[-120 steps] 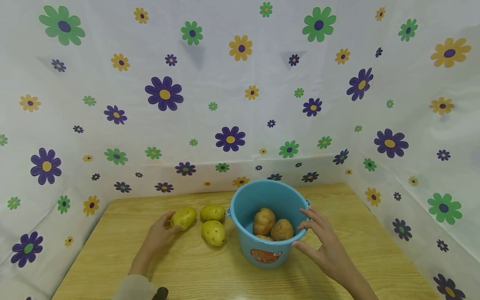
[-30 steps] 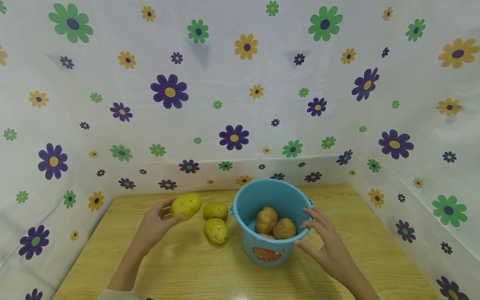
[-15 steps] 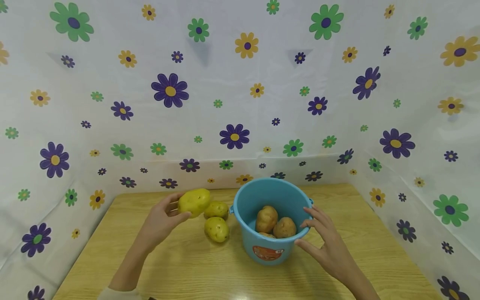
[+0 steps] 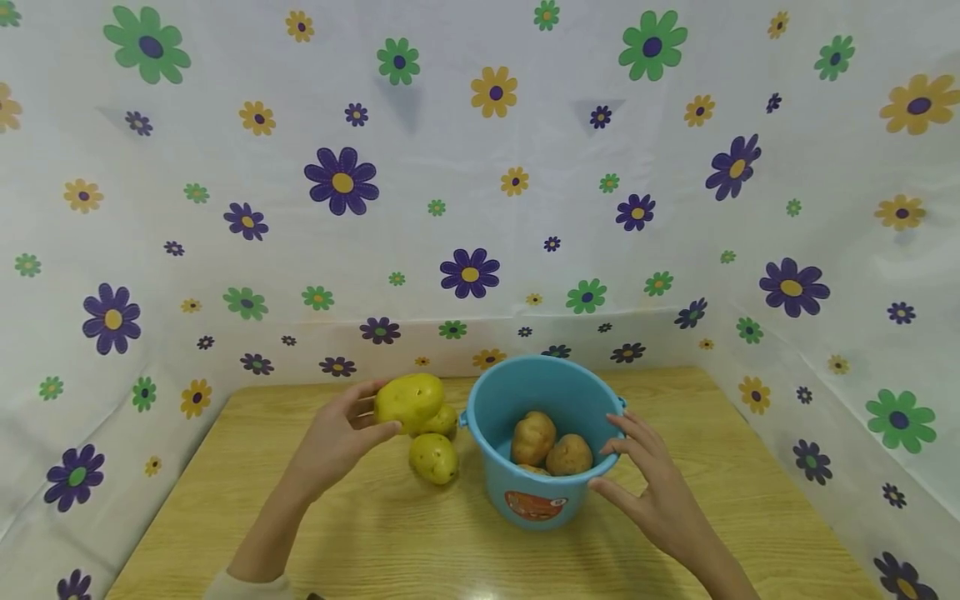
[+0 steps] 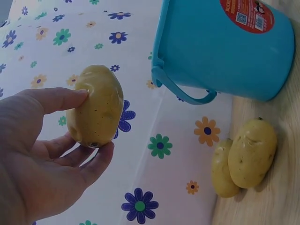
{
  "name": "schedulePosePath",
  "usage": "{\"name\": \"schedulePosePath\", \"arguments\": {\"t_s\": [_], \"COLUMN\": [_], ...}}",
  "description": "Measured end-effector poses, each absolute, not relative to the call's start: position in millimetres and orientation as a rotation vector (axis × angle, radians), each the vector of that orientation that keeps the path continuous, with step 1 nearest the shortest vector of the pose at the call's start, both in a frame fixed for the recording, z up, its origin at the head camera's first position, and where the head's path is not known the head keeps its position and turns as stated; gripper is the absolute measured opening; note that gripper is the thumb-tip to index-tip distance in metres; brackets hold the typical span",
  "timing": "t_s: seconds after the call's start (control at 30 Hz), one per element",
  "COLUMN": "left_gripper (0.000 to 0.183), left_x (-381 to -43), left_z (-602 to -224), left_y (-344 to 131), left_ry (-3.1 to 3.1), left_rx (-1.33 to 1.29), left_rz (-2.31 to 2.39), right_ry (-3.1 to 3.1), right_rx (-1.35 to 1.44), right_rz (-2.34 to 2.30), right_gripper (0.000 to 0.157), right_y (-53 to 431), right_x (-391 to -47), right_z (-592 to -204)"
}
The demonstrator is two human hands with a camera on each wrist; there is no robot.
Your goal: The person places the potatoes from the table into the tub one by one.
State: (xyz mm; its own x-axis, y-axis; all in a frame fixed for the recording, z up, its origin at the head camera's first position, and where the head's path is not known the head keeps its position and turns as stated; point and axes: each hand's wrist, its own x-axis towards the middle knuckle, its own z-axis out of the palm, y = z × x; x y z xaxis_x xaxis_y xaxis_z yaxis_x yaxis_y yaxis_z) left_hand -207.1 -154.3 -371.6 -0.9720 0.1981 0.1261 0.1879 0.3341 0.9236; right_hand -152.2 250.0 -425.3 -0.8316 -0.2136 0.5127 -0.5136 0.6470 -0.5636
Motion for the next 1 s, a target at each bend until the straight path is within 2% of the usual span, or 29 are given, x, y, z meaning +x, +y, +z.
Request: {"name": "schedulePosePath", "arguments": {"t_s": [1.0], "left_gripper": [0.057], "left_x": [-209.3], "left_z": [-347.1], "left_y": [-81.2], "left_ry": [2.564], "left_rx": [0.524], "left_rz": [1.687], "right_ry": [-2.473], "right_rx": [0.566], "right_rz": [0.993], "right_gripper": [0.034], "right_y": [249.8], "right_x": [-152.0], "right_z": [-424.2]}}
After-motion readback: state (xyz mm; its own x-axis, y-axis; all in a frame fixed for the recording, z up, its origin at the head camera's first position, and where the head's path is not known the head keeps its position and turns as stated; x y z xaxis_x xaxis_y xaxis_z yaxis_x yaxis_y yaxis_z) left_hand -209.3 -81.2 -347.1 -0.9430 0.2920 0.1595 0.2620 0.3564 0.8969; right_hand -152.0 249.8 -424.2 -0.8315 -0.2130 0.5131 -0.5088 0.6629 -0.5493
